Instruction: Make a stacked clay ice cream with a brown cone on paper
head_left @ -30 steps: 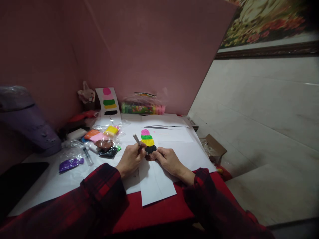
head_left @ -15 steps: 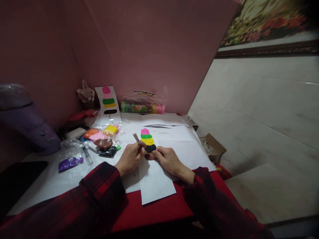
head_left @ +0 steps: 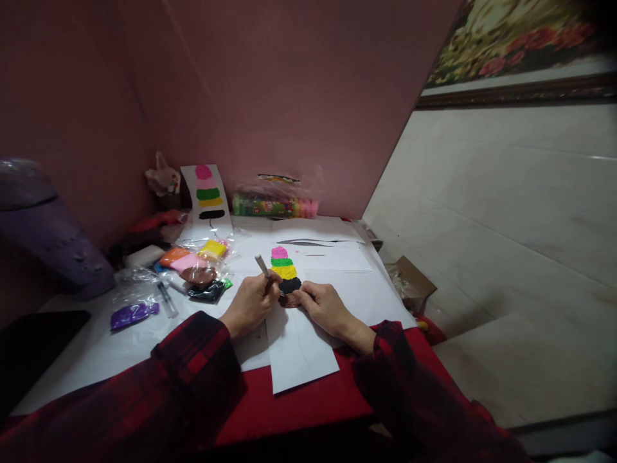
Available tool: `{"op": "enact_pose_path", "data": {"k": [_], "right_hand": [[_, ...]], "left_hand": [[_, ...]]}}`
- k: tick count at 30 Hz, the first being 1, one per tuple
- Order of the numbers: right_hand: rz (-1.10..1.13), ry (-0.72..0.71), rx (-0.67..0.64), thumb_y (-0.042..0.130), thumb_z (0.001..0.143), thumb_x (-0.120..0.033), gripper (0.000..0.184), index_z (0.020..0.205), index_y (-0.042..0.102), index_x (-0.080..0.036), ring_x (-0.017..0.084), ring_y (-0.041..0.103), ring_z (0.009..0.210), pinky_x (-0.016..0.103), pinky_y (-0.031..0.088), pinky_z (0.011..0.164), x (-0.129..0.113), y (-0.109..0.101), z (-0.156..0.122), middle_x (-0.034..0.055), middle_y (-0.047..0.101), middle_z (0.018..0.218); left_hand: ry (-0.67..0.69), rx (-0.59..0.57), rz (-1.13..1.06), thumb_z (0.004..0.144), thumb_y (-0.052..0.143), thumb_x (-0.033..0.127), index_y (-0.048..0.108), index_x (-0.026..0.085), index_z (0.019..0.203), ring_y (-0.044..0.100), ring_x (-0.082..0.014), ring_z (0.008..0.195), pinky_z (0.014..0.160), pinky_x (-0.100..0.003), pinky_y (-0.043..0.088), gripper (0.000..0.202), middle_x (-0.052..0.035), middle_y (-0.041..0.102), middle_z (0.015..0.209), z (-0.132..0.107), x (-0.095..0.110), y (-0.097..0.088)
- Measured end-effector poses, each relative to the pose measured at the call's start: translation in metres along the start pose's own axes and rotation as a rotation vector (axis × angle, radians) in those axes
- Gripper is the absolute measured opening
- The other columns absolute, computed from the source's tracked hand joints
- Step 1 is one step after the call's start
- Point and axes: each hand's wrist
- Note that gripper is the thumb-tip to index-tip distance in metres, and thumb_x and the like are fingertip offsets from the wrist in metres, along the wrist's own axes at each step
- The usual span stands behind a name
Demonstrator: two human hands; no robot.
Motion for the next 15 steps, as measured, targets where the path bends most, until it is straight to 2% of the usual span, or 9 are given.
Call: {"op": "enact_pose_path", "data": {"k": [15], "right_hand": [[-0.042, -0.003, -0.014, 0.05, 0.091, -0.028, 0.029, 0.063, 0.053, -0.019, 0.011, 0.052, 0.056, 0.023, 0.033, 0.056, -0.0017, -0.001, 0.0002, -0.0008, 0.059, 0.06]], "left_hand": [[0.009, 0.007, 0.006, 0.083, 0.043, 0.014, 0.061, 0.012, 0.088, 0.06, -0.0126, 0.058, 0.06, -0.025, 0.045, 0.019, -0.0036, 0.066, 0.069, -0.0018, -0.0025, 0.0011]]}}
Point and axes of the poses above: each hand's wrist, its own z-axis towards the middle knuckle, its own y-axis out of the palm, x = y × z
